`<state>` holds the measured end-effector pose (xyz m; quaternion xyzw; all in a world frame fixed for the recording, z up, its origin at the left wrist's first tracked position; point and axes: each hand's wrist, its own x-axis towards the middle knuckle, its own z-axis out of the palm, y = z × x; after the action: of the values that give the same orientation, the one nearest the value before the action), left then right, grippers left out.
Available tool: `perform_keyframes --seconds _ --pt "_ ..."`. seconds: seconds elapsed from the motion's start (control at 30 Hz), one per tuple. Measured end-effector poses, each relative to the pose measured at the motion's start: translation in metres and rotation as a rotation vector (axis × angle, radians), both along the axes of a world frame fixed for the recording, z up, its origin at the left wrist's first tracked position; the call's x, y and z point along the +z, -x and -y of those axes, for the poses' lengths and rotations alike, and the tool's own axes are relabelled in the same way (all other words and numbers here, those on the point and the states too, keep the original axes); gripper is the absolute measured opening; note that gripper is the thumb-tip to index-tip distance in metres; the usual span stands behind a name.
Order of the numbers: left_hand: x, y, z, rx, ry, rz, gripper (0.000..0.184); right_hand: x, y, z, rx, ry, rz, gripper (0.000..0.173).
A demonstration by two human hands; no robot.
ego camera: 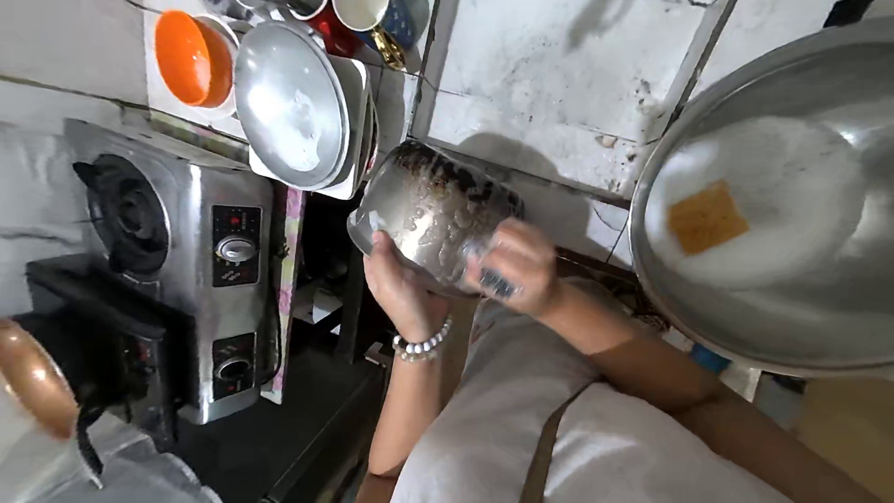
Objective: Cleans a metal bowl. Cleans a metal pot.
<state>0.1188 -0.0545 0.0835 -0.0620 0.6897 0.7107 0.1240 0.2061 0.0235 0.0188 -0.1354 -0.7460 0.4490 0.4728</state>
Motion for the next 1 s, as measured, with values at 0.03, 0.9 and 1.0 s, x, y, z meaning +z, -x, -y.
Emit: perform_keyframes --seconds 0.03,0.9,1.0 --pt "-0.001 -0.001 0.0 -0.01 -0.007 -0.012 0.032 -0.007 0.0 -0.012 -0.059 0.034 0.017 0.02" --pt "-0.012 -0.004 0.003 -0.072 0.016 -0.13 0.031 0.068 0.075 -0.075 0.442 -0.136 0.536 0.022" --pt "-0.011 -0.006 0.003 -0.04 0.06 -0.131 0.03 0.065 0.073 -0.077 0.365 -0.21 0.467 0.019"
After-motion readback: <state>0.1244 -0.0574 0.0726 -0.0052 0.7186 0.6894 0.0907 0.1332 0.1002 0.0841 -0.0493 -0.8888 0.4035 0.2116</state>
